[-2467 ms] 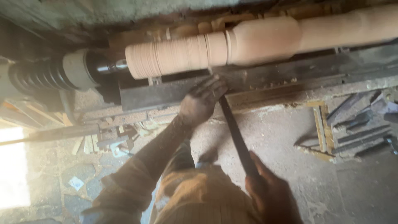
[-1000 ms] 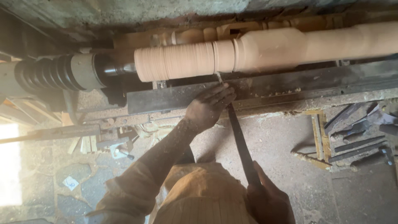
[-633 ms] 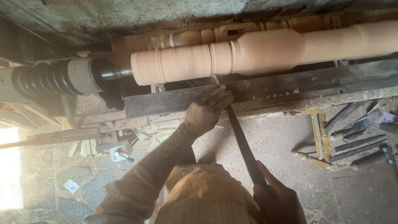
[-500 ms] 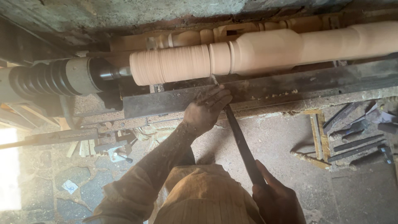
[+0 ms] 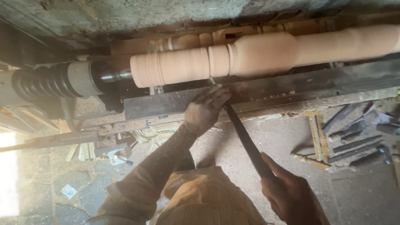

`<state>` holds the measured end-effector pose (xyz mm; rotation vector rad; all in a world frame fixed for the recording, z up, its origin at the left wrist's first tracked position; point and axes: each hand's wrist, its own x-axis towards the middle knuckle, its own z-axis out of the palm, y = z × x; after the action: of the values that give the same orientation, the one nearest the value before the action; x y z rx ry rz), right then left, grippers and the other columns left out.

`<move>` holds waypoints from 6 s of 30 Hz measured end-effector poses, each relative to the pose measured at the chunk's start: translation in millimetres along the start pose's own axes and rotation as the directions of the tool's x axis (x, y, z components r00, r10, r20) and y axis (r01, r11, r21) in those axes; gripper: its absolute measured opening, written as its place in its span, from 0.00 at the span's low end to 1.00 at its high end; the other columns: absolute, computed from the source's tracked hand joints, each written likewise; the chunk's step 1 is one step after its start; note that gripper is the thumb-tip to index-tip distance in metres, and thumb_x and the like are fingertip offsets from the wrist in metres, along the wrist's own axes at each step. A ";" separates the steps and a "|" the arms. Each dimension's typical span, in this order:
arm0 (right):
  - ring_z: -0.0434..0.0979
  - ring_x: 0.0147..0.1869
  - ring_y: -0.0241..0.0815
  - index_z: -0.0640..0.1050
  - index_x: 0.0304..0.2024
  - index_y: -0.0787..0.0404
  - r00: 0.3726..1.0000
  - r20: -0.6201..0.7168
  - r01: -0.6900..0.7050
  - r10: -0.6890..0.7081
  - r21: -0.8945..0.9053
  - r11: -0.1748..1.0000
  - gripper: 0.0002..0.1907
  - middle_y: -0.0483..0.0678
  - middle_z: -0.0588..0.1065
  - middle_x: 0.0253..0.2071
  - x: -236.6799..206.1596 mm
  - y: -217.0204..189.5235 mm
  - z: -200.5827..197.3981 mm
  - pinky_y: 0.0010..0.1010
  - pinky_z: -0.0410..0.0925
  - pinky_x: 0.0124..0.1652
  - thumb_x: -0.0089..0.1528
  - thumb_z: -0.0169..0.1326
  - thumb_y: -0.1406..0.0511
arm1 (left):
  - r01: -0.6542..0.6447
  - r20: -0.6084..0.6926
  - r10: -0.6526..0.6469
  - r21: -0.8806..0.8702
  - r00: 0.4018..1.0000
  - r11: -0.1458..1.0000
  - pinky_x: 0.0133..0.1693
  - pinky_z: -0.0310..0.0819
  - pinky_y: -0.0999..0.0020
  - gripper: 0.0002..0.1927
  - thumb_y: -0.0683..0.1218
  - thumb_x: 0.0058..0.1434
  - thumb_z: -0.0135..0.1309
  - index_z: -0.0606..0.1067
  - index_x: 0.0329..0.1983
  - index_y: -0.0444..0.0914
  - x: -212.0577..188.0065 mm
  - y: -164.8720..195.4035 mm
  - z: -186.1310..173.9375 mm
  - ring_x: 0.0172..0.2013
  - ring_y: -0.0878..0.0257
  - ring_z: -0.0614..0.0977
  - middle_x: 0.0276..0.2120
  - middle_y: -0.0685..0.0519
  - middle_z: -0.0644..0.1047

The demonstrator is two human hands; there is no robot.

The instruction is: The person shapes a rotating wooden blank on a lathe using a chisel, then switches to a parting tool to cut a groove. The person holds the tools with both hands while the lathe spins, removing wood shavings and forming a defined profile.

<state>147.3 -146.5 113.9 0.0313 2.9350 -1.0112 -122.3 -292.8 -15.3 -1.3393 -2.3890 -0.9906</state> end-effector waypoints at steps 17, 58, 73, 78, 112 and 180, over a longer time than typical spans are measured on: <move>0.86 0.34 0.50 0.67 0.70 0.53 0.679 0.020 -0.728 0.734 0.147 0.669 0.35 0.58 0.81 0.33 14.9 -113.9 84.8 0.38 0.78 0.36 0.58 0.54 0.64 | -0.341 0.110 0.334 0.056 0.936 0.938 0.67 0.71 0.62 0.22 0.38 0.60 0.56 0.77 0.59 0.34 -10.8 -31.1 -43.9 0.66 0.53 0.73 0.60 0.46 0.77; 0.75 0.21 0.35 0.72 0.68 0.52 0.631 0.034 -0.728 0.775 0.369 0.577 0.31 0.53 0.80 0.24 -13.8 -71.3 57.0 0.30 0.71 0.22 0.61 0.57 0.65 | -0.004 0.307 0.084 -0.254 0.948 0.967 0.58 0.72 0.64 0.18 0.41 0.68 0.49 0.77 0.60 0.36 0.8 -14.2 -25.9 0.65 0.52 0.74 0.64 0.43 0.74; 0.84 0.25 0.38 0.78 0.38 0.65 0.986 -0.028 -0.164 0.163 -0.053 0.985 0.11 0.63 0.76 0.58 -8.4 -0.8 16.6 0.28 0.76 0.23 0.53 0.61 0.69 | -0.149 0.327 0.099 0.132 0.940 0.980 0.69 0.62 0.63 0.28 0.38 0.64 0.47 0.68 0.69 0.41 7.9 -7.2 -8.1 0.71 0.60 0.65 0.70 0.53 0.68; 0.82 0.27 0.34 0.76 0.43 0.63 0.988 0.015 -0.156 0.157 -0.034 0.987 0.13 0.60 0.78 0.55 -12.0 11.8 9.0 0.25 0.75 0.26 0.56 0.60 0.69 | -0.136 0.371 0.045 0.221 0.927 0.966 0.70 0.65 0.58 0.26 0.40 0.65 0.46 0.69 0.68 0.45 6.0 -8.4 -3.9 0.71 0.62 0.65 0.69 0.57 0.68; 0.76 0.24 0.27 0.72 0.57 0.59 0.956 0.000 -0.288 0.294 0.197 0.937 0.17 0.60 0.79 0.41 -17.2 7.5 32.3 0.22 0.71 0.25 0.65 0.52 0.66 | -0.135 0.100 0.120 0.161 0.988 0.978 0.64 0.73 0.64 0.18 0.39 0.66 0.51 0.79 0.59 0.42 0.2 -11.2 -9.2 0.63 0.61 0.78 0.60 0.54 0.79; 0.88 0.45 0.45 0.68 0.70 0.42 0.336 0.034 -0.866 0.941 0.405 0.295 0.34 0.57 0.82 0.40 61.9 -168.6 142.2 0.36 0.75 0.45 0.59 0.53 0.63 | -0.158 0.230 0.192 -0.158 0.954 0.975 0.60 0.75 0.59 0.19 0.41 0.68 0.47 0.71 0.61 0.29 -11.5 -44.9 -48.5 0.67 0.47 0.72 0.66 0.37 0.71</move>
<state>84.2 -366.5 103.1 1.7200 2.0485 -1.2346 -158.7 -348.2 -4.9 -1.7847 -2.3519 -1.0076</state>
